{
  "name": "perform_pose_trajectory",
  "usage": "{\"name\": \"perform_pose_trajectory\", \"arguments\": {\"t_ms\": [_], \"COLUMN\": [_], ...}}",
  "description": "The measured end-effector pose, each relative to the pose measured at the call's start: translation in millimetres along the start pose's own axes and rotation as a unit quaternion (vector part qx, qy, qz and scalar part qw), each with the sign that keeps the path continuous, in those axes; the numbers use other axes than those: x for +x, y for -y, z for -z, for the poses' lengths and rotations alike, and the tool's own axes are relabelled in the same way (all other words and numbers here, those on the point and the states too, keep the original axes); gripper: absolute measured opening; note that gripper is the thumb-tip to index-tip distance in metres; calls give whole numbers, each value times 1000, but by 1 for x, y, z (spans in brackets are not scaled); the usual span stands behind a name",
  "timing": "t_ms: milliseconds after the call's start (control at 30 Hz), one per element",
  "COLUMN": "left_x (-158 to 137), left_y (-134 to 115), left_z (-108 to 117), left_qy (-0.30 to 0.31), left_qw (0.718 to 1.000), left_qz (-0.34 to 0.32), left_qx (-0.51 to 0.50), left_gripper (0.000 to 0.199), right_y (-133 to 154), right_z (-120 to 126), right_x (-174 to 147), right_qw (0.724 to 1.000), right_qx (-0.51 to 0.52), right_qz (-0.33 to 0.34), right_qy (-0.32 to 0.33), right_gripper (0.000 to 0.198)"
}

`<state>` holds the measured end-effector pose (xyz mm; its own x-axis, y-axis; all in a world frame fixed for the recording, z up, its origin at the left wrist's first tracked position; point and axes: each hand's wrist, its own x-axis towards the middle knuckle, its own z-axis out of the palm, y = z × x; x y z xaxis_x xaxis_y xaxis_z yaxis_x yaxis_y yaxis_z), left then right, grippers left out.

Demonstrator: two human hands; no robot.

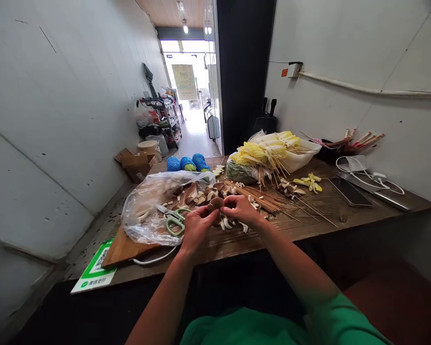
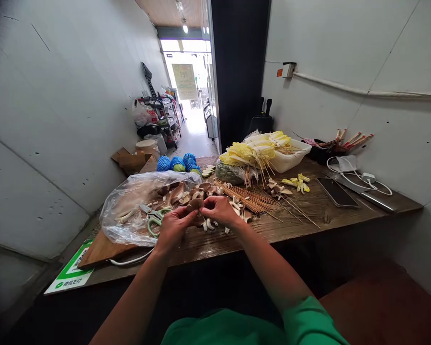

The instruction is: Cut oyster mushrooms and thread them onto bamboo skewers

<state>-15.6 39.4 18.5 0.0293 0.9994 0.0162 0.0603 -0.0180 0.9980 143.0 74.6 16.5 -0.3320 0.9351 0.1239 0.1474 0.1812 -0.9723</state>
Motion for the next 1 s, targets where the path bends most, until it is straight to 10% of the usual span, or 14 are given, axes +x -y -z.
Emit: {"name": "perform_pose_trajectory", "arguments": {"t_ms": [433,567,700,800,1000], "left_x": [-22,-17,-12,-8,-3], "left_y": [8,11,12,17,28], "left_z": [-3,1,6,4,-3], "left_qy": [89,32,-66,-93,-71], "left_qw": [973,978,993,935,863], "left_qz": [132,120,-14,-97,-104], "left_qx": [-169,-166,97,329,489], "left_gripper": [19,24,23,21,38], "right_y": [-17,-17,-9,-5,-9], "right_z": [-14,-2,17,21,20], "right_x": [-33,-32,-18,1,66], "right_qw": [976,983,995,964,927], "right_qx": [167,143,-37,-262,-365], "right_qz": [-133,-114,-57,-13,19], "right_qy": [39,-7,-71,-52,-82], "right_gripper": [17,21,17,14,19]}}
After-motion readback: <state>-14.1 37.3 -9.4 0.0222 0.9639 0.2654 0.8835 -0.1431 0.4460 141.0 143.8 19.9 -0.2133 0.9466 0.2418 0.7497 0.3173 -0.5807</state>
